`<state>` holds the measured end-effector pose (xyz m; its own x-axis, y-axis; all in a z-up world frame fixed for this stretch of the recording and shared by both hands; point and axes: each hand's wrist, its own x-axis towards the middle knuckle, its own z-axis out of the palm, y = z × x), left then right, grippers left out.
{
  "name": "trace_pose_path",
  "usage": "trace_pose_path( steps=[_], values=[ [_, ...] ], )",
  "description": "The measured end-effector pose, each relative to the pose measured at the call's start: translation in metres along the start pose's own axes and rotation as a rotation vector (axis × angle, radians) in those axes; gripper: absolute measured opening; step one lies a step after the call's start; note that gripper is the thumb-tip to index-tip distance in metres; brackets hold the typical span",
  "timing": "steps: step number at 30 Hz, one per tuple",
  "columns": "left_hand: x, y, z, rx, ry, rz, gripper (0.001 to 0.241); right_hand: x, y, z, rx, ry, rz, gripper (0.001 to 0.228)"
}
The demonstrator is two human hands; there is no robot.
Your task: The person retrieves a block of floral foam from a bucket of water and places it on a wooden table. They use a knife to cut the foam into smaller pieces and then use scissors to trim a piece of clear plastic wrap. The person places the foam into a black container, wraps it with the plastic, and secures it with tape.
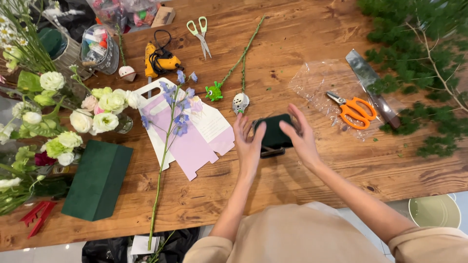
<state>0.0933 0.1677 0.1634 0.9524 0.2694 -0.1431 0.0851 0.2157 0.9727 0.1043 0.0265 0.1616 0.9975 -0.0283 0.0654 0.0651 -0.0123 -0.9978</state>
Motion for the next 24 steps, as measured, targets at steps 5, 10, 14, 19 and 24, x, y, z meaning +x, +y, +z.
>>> trace_pose_path(
  steps=[5,10,14,19,24],
  values=[
    [0.010,-0.019,0.013,0.045,0.032,-0.201,0.082,0.023,0.004,0.001,-0.142,0.115,0.291,0.055],
    [-0.002,-0.020,0.016,0.221,0.067,-0.167,0.067,0.018,0.006,0.000,-0.197,0.114,0.242,0.038],
    [-0.001,-0.022,0.015,0.226,0.057,-0.153,0.063,0.016,0.014,-0.001,-0.234,0.103,0.168,0.027],
    [-0.001,-0.025,0.016,0.218,0.061,-0.124,0.062,0.018,0.021,-0.004,-0.244,0.089,0.126,0.025],
    [-0.005,-0.022,0.015,0.244,0.053,-0.125,0.063,0.016,0.022,-0.002,-0.227,0.097,0.116,0.027]
  ],
)
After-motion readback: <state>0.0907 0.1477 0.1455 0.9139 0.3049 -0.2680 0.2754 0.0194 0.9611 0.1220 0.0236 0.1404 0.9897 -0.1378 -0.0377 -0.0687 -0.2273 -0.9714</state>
